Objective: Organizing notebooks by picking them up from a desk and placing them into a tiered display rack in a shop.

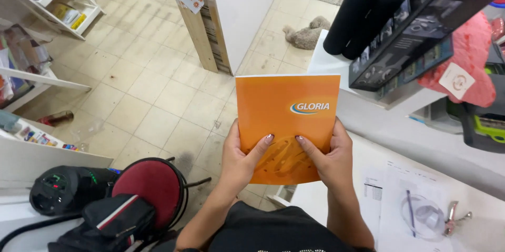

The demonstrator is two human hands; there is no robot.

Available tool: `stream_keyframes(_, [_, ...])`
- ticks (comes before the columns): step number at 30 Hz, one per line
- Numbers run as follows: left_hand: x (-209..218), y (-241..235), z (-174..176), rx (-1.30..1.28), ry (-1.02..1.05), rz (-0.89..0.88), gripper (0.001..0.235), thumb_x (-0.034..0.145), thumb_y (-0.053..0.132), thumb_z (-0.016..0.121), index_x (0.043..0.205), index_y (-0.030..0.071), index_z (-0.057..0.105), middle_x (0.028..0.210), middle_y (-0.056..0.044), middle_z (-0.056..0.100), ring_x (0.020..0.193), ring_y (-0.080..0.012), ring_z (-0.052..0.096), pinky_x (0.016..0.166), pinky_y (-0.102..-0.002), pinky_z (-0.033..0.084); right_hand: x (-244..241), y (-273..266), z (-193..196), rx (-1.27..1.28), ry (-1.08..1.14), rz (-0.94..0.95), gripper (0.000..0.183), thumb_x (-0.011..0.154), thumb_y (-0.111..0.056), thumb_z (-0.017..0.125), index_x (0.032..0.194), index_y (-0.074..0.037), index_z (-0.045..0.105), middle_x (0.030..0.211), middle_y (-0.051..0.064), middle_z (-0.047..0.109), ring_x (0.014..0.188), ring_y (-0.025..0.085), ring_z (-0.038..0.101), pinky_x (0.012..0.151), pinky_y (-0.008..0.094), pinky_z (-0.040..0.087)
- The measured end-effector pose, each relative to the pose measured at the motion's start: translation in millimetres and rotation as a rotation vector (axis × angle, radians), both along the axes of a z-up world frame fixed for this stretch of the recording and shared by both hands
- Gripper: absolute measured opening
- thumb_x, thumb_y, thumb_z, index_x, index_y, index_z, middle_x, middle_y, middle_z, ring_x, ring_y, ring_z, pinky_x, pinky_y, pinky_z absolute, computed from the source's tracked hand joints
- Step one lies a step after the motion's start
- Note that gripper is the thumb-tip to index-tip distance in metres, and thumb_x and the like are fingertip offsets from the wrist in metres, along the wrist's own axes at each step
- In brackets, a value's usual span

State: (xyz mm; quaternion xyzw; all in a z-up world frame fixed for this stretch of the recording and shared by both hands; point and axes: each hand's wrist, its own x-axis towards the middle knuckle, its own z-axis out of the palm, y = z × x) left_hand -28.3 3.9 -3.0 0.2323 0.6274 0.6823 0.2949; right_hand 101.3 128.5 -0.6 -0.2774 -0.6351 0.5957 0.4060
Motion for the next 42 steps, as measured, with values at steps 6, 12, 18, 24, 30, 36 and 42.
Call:
stream_keyframes(6, [-97,7,7,-0.011,-0.030,-0.048,0.049,0.086,0.020,0.082,0.128,0.006,0.062,0.115,-0.017,0.069,0.112,-0.0322,0.065,0.097,-0.050,0.057,-92,-3,1,-0.044,0.023,-0.026,0.043,0.078,-0.003,0.084,0.117,0.001,0.067,0.098,0.015,0.076,0.090,0.021,0.070,0.083,0.043,0.062])
stream_keyframes(12, [-195,-1,13,-0.091,-0.001,-0.062,0.048,0.086,0.020,0.081,0.127,0.005,0.063,0.112,-0.015,0.068,0.111,-0.0307,0.064,0.095,-0.052,0.058,-188,-14,-1,-0.059,0.043,-0.035,0.045,0.076,-0.002,0.086,0.117,0.001,0.067,0.099,0.014,0.076,0.092,0.019,0.067,0.085,0.044,0.062])
stream_keyframes(18, [-272,-19,2,-0.073,-0.042,0.015,0.057,0.080,0.029,0.076,0.130,0.009,0.056,0.124,-0.009,0.070,0.115,-0.0216,0.071,0.086,-0.033,0.065,-269,-20,2,-0.191,-0.096,0.102,0.055,0.080,-0.020,0.077,0.130,-0.008,0.057,0.128,0.010,0.074,0.114,0.024,0.076,0.090,0.036,0.067])
stream_keyframes(24, [-318,-52,7,-0.116,-0.037,0.148,0.060,0.080,0.032,0.075,0.132,0.010,0.054,0.126,-0.008,0.070,0.116,-0.0218,0.071,0.086,-0.034,0.066,-333,-37,1,-0.191,-0.049,0.246,0.051,0.082,-0.017,0.077,0.128,-0.006,0.057,0.126,0.011,0.074,0.112,0.022,0.074,0.089,0.034,0.066])
stream_keyframes(30, [-348,-81,11,-0.066,0.023,0.287,0.044,0.088,0.020,0.078,0.126,0.004,0.062,0.109,-0.015,0.068,0.108,-0.0287,0.064,0.092,-0.050,0.059,-390,-51,7,-0.081,-0.016,0.354,0.041,0.078,-0.005,0.085,0.114,0.000,0.066,0.097,0.015,0.076,0.089,0.022,0.072,0.083,0.044,0.064])
stream_keyframes(36, [-387,-101,12,-0.030,-0.005,0.431,0.045,0.088,0.020,0.078,0.127,0.004,0.062,0.110,-0.016,0.070,0.108,-0.0293,0.066,0.092,-0.050,0.060,-453,-57,4,-0.084,-0.022,0.490,0.042,0.078,-0.005,0.085,0.115,0.001,0.066,0.099,0.017,0.076,0.090,0.025,0.073,0.084,0.045,0.064])
stream_keyframes(42, [-446,-103,6,-0.002,-0.010,0.581,0.045,0.088,0.021,0.078,0.126,0.004,0.061,0.109,-0.016,0.069,0.108,-0.0287,0.065,0.092,-0.049,0.060,-537,-53,5,-0.082,0.003,0.627,0.042,0.078,-0.004,0.086,0.115,0.001,0.066,0.097,0.014,0.075,0.089,0.021,0.071,0.083,0.042,0.063])
